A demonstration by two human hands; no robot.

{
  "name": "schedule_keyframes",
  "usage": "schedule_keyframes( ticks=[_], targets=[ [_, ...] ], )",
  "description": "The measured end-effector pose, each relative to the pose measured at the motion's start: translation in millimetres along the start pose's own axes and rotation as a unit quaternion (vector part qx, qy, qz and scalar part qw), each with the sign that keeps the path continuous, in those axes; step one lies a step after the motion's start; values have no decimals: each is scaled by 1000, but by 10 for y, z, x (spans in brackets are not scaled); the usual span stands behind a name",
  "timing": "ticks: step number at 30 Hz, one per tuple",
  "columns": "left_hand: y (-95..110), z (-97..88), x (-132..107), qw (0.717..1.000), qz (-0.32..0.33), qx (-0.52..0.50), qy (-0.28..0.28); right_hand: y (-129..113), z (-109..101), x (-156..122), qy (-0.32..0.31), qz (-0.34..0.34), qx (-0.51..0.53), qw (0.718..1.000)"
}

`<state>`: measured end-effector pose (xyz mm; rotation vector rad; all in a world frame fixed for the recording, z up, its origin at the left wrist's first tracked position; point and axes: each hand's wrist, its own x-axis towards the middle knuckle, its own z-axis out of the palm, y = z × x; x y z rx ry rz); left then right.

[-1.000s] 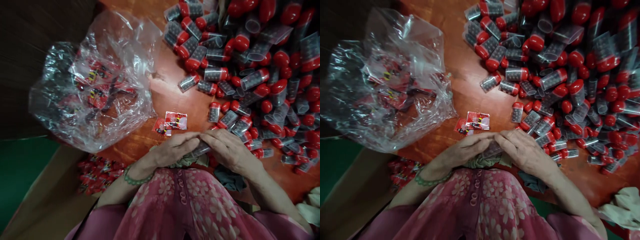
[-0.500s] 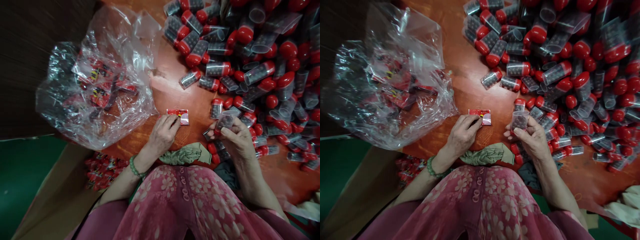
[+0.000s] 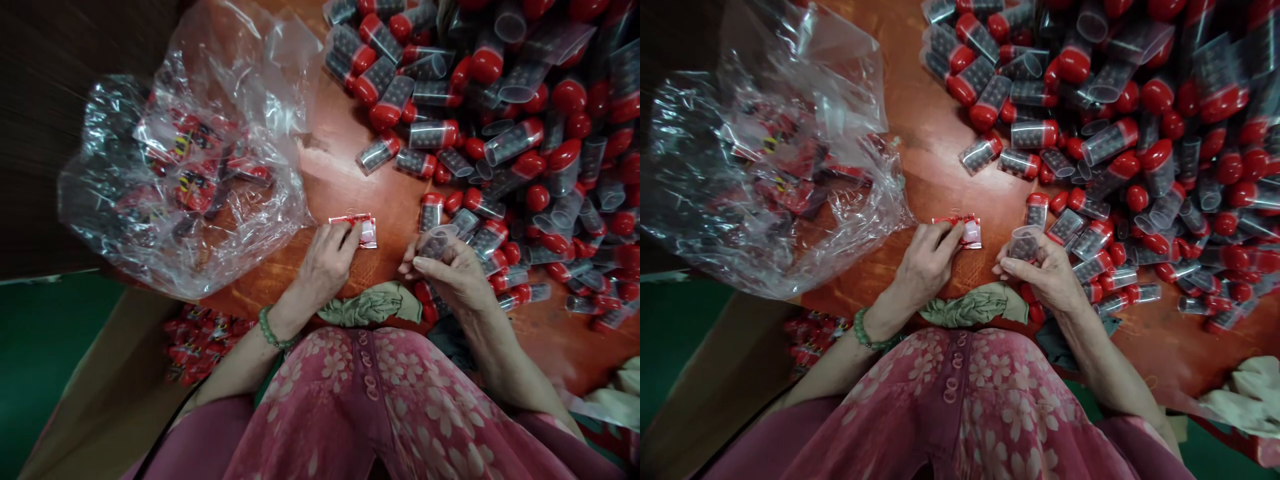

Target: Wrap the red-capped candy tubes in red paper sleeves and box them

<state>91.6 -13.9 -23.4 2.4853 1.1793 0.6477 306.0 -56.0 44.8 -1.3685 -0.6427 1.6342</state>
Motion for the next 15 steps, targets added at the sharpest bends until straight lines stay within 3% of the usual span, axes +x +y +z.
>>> schedule_keyframes(
  ticks=[3,10,15],
  targets=[
    [-7,17,-23,1000,19,7,-7,63,31,12,10,-5,-5,1000],
    [-49,41,21,995,23,-12,101,168,32,39,66,-61,-23,996],
    [-80,-12,54,991,-17,-107,76,198,-5,59,90,-62,-49,993]
  ],
)
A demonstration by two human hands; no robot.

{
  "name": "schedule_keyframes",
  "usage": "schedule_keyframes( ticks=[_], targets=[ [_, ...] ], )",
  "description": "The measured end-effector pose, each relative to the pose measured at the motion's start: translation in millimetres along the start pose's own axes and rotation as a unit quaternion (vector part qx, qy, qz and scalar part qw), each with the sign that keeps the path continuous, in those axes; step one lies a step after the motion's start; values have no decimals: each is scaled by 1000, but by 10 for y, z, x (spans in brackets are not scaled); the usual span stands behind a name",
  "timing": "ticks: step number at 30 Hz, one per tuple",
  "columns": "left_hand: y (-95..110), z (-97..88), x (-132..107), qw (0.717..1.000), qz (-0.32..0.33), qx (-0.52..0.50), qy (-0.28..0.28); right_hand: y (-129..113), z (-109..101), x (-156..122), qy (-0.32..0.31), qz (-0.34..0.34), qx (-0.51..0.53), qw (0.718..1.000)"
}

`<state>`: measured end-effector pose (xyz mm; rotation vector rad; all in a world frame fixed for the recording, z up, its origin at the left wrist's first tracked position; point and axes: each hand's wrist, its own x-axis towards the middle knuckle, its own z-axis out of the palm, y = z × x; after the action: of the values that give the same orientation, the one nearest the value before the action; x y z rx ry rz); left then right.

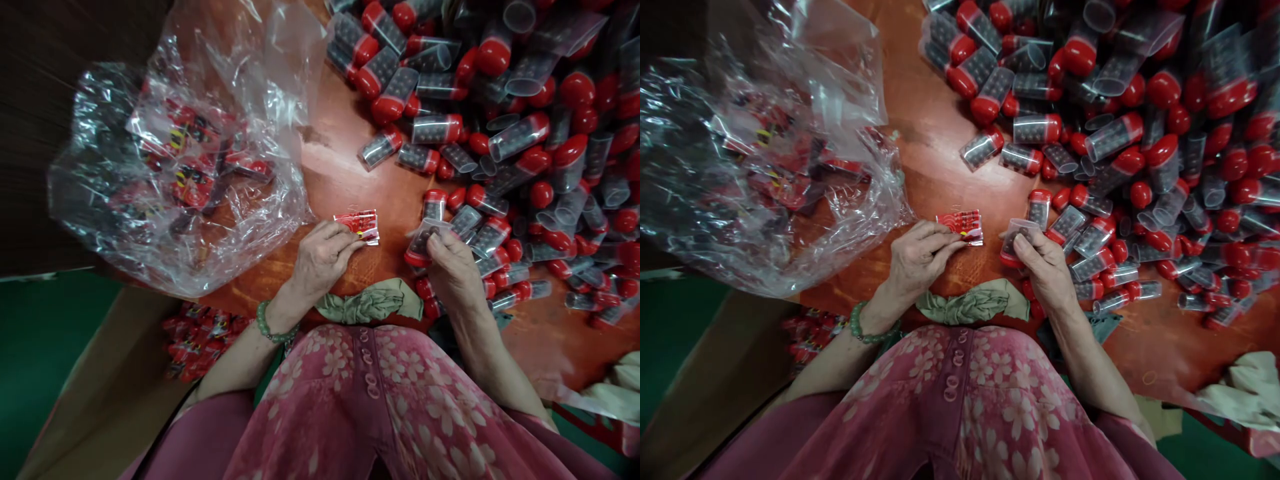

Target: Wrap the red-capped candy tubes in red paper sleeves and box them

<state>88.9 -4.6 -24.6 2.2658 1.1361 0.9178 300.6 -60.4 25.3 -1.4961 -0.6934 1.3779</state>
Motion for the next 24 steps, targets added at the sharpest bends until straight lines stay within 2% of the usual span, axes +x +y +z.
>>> schedule_keyframes(
  ticks=[3,9,15,21,24],
  targets=[
    [18,-17,11,999,-29,8,-15,-1,1,15,-5,-2,0,1000],
    [110,-26,27,997,-43,53,-37,-93,3,38,15,-21,-9,1000],
    [91,-61,68,997,-73,-7,-20,-128,-39,79,41,-65,-37,996],
    [63,-42,33,995,-5,93,30,-98,-61,82,49,-73,-96,991],
    [95,-51,34,997,7,70,38,-107,-44,74,42,-82,-66,994]
  ],
)
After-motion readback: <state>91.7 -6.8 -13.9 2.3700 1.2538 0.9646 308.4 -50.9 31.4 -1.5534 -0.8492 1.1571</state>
